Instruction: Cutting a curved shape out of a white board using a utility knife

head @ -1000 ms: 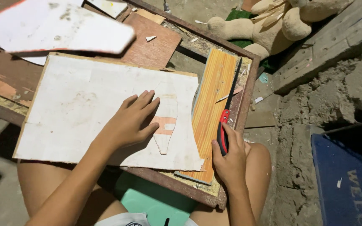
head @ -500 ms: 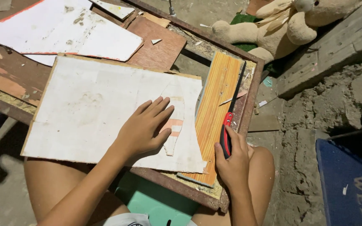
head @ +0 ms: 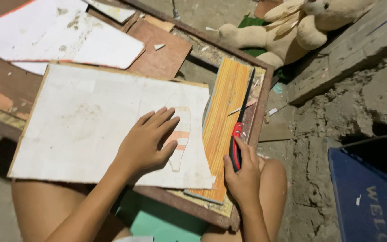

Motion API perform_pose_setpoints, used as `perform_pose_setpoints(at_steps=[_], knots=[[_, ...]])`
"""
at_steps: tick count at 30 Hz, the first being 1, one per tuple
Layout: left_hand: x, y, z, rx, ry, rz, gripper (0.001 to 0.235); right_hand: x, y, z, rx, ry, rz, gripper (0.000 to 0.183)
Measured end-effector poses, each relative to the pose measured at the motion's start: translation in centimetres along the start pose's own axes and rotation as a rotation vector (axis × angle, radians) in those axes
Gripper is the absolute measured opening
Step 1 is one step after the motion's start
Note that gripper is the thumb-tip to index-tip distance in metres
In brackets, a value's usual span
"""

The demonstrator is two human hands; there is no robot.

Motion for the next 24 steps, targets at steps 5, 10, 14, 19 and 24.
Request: perform_pose_setpoints(at_steps=[5,10,14,19,24], knots=[[-0.1,0.2,0.1,-0.018,-0.040,-0.030,0.061,0.3,0.0,0.1,-0.025,0.020,0.026,0.051],[-1.0,0.2,1.7,-0.176,-0.209,-0.089,0.079,1.0,0.2,0.2,-0.046,-0.030,0.039,0.061],[-1.0,0.2,1.7,-0.182,-0.225,-0.081,0.079,0.8,0.2,0.0,-0.044,-0.042,0.039,0.060],[-1.3,0.8,2.3,-0.182,-0.239,-0.078,0.080,0.8,0.6,0.2,-0.065,-0.021,0.046,0.060],[-0.9,0.4,2.5,-0.161,-0.286,-0.017,0.083,0.9,0.3,0.0,-0.035,-0.015,0.021,0.059]])
Point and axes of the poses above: each hand's wrist, its own y-axis away from the middle knuckle, its own z-axis out of the palm, x = y × z, the point moved 9 cm from there along -y, towards the middle knuckle, and after that the axes turned 12 degrees about -y, right-handed, at the moved point
